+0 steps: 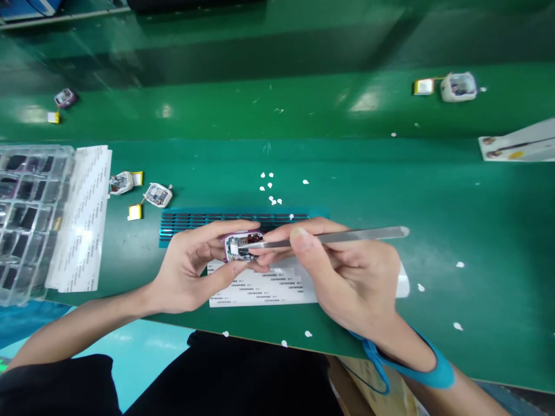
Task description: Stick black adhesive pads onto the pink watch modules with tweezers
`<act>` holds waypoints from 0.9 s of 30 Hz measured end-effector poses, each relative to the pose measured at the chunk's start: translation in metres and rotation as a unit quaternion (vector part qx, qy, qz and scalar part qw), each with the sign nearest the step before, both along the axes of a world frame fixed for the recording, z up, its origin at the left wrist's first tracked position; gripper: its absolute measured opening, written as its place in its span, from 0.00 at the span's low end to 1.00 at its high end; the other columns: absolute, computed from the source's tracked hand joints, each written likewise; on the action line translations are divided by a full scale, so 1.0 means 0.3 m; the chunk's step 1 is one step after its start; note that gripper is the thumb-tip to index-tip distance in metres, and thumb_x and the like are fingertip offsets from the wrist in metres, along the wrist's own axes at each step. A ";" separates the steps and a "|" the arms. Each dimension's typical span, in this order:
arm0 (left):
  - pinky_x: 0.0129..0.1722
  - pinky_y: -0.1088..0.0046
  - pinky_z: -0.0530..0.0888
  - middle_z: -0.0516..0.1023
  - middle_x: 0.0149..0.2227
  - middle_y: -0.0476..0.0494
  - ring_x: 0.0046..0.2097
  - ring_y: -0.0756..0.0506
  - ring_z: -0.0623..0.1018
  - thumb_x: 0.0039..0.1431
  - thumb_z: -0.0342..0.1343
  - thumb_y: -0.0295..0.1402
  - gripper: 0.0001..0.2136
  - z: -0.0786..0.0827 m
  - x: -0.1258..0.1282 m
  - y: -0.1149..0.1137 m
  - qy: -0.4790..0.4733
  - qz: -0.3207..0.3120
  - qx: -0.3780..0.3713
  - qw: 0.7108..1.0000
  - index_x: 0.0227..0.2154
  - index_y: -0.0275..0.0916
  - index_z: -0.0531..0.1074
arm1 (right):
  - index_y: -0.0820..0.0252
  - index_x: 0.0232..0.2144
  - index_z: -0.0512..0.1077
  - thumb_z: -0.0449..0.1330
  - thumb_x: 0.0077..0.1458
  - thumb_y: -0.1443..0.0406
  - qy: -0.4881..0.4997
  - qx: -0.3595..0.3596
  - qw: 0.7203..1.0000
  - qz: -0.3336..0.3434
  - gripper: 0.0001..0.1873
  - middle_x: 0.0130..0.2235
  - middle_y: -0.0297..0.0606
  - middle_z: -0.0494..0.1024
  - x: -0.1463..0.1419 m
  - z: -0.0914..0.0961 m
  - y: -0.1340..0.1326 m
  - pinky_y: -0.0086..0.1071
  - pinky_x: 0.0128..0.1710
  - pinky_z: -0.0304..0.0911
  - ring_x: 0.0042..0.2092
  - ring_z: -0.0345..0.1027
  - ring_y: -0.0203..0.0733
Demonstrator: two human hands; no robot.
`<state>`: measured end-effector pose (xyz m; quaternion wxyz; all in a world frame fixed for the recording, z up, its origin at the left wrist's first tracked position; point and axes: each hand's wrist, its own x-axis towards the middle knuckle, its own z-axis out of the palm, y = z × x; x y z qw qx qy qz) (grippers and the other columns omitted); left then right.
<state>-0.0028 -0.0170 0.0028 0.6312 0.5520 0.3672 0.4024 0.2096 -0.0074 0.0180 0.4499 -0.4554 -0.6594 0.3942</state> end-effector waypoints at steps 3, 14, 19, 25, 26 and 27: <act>0.41 0.73 0.86 0.86 0.47 0.34 0.44 0.40 0.88 0.66 0.61 0.25 0.19 0.002 0.001 -0.002 -0.002 -0.006 -0.012 1.000 0.59 0.31 0.73 | 0.47 0.34 0.85 0.59 0.71 0.65 -0.002 0.003 1.000 -0.002 0.16 0.33 0.30 0.85 -0.003 -0.001 0.005 0.27 0.31 0.81 0.31 0.81 0.38; 0.40 0.74 0.85 0.87 0.46 0.35 0.44 0.40 0.88 0.67 0.61 0.27 0.19 0.002 0.007 -0.005 -0.003 -0.004 -0.022 1.000 0.59 0.30 0.72 | 0.47 0.33 0.85 0.60 0.71 0.64 -0.019 -0.006 1.000 -0.017 0.16 0.33 0.30 0.84 -0.010 -0.021 -0.001 0.27 0.31 0.79 0.30 0.80 0.37; 0.37 0.74 0.85 0.87 0.45 0.35 0.42 0.41 0.88 0.72 0.57 0.32 0.14 -0.008 0.003 -0.004 0.017 0.003 -0.050 0.999 0.55 0.31 0.75 | 0.45 0.35 0.84 0.58 0.70 0.68 -0.026 0.012 0.999 0.027 0.17 0.36 0.27 0.85 0.005 -0.021 -0.008 0.29 0.33 0.80 0.31 0.81 0.38; 0.33 0.71 0.81 0.88 0.43 0.39 0.36 0.45 0.87 0.73 0.55 0.32 0.14 0.018 -0.003 0.016 0.117 -0.050 0.067 0.990 0.57 0.35 0.76 | 0.41 0.49 0.83 0.62 0.70 0.66 -0.163 0.124 0.978 -0.023 0.14 0.44 0.30 0.86 0.210 0.020 0.011 0.31 0.31 0.73 0.37 0.82 0.39; 0.39 0.70 0.82 0.87 0.47 0.39 0.40 0.45 0.87 0.73 0.54 0.31 0.13 0.028 0.004 0.023 0.127 -0.068 0.101 0.984 0.55 0.36 0.77 | 0.42 0.45 0.84 0.62 0.70 0.65 -0.193 0.118 0.974 -0.014 0.12 0.44 0.30 0.86 0.250 0.020 0.019 0.29 0.32 0.73 0.38 0.82 0.38; 0.45 0.68 0.81 0.86 0.49 0.39 0.45 0.44 0.86 0.73 0.54 0.30 0.12 0.036 0.016 0.030 0.131 -0.091 0.130 0.978 0.53 0.37 0.78 | 0.44 0.42 0.85 0.62 0.70 0.65 -0.209 0.100 0.973 0.007 0.11 0.43 0.31 0.86 0.286 0.016 0.028 0.28 0.33 0.73 0.39 0.82 0.37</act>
